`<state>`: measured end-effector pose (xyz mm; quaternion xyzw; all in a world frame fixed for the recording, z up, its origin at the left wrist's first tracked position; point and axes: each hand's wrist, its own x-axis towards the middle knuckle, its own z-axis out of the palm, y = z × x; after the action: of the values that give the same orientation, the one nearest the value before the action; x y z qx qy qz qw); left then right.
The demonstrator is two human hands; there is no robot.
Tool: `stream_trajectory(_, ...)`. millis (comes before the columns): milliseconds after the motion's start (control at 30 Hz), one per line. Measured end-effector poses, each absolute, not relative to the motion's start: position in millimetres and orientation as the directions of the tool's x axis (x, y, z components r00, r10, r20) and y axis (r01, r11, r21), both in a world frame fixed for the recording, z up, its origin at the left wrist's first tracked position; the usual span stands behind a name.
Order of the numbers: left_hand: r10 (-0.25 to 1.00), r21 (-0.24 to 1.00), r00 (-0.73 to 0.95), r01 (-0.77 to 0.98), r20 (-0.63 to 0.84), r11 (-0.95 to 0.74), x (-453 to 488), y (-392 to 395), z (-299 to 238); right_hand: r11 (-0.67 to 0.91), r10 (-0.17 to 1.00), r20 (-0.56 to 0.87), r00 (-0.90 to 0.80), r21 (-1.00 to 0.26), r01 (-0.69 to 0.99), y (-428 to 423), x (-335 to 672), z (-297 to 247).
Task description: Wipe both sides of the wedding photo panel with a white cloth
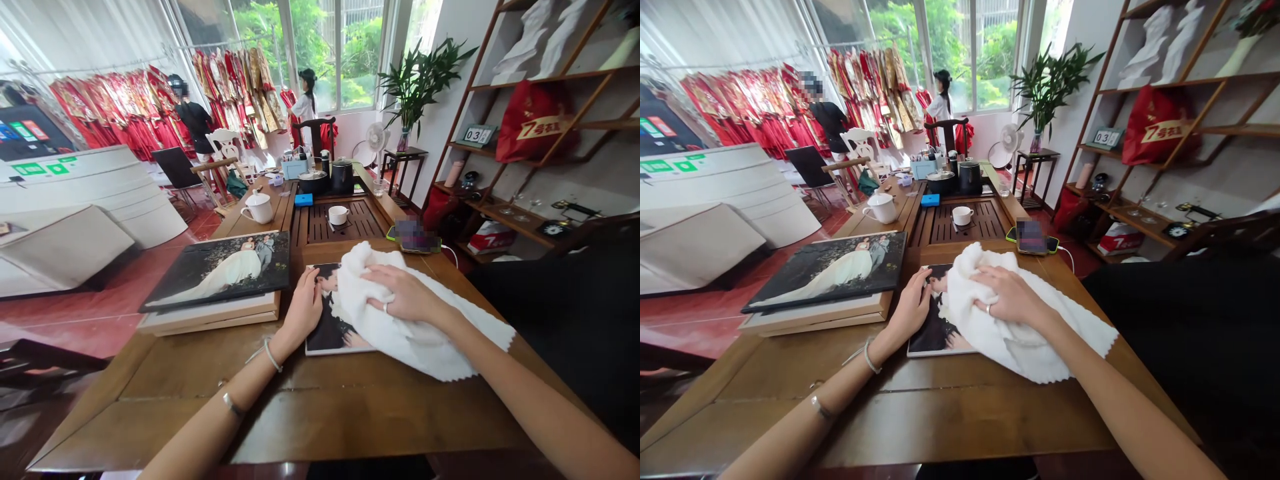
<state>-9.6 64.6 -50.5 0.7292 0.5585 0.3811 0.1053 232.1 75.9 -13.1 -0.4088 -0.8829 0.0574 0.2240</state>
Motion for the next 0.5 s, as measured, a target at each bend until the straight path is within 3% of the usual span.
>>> stream_trajectory(100, 0.896, 0.584, 0.081, 0.732, 0.437, -0.351, -10, 66, -51, 0.563, 0.803, 0.381, -0.458, -0.234, 0.793, 86, 233, -19)
stream_trajectory(200, 0.900, 0.600, 0.067, 0.723, 0.431, -0.342, -11, 67, -51, 0.556, 0.804, 0.379, -0.458, -0.210, 0.804, 96, 224, -19)
stream_trajectory(500, 0.904, 0.717, 0.033, 0.597, 0.426, -0.360, -10, 63, -42, 0.778, 0.625, 0.357, -0.694, -0.213, 0.591, 103, 179, -10)
